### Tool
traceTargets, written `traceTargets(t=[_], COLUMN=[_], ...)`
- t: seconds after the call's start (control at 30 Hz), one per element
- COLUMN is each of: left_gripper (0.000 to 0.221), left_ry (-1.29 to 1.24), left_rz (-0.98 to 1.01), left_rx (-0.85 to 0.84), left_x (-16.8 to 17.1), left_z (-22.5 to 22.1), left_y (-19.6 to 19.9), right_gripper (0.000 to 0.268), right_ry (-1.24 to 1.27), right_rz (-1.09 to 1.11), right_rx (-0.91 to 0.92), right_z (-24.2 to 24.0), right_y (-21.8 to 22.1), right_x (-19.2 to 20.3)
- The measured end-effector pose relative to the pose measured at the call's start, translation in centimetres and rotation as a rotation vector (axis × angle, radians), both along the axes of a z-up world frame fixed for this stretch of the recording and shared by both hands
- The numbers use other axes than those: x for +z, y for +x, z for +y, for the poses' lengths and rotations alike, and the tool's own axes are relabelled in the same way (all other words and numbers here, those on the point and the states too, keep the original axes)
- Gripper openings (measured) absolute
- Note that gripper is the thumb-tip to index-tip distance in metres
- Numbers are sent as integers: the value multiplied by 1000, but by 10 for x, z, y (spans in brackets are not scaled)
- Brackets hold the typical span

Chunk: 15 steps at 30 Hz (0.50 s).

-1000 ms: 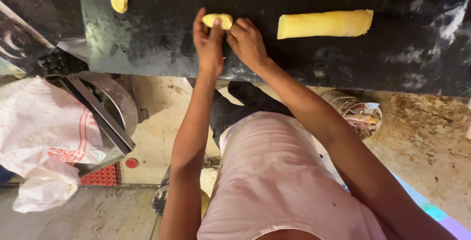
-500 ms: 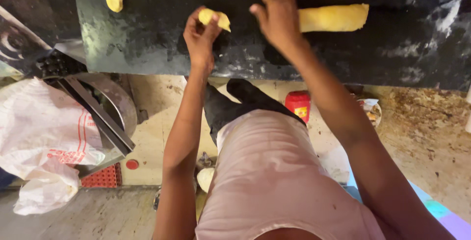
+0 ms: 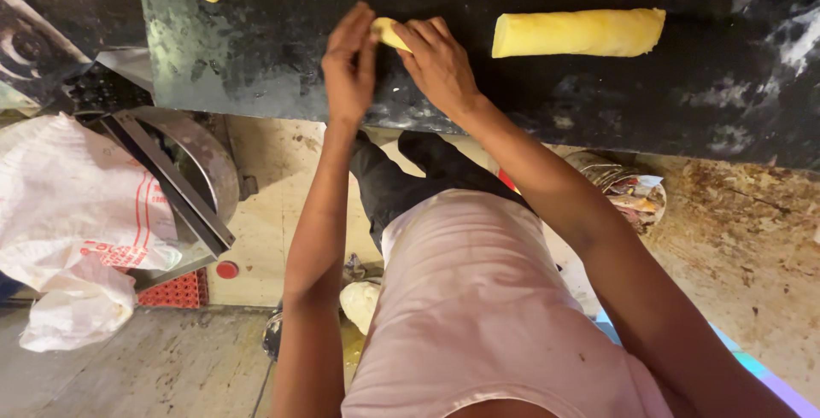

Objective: The person cuts small pieces of yellow dough from a roll using a metal scraper and rolls each piece into a small log shape by hand on a dark table.

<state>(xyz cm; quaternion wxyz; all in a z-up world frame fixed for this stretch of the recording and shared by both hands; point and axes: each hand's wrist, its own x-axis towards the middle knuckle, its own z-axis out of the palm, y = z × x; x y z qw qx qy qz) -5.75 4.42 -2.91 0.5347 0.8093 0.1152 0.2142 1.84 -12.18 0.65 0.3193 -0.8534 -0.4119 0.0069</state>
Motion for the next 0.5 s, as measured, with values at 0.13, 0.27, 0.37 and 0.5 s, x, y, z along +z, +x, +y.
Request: traceTargets(t=[0.13,0.27,0.37,0.5], left_gripper=[29,52,74,85], left_ry=[-69,-644,-957,-1090], left_rz=[80,-66,-148,-215], left_rx=[-134,0,149,185], left_x=[-3,-15,-25,-37], left_z=[1,5,1,-15], left_y=[-1,-6,-14,-21], right_gripper=[49,42,51,70], right_ry=[-29,78,84,-84], right_rz=[75,35,-156,-235], right_rx=[-37,-22,80,6], right_z=[1,23,64,82], right_y=[-3,16,27,52], right_x=[20,32,14,-30])
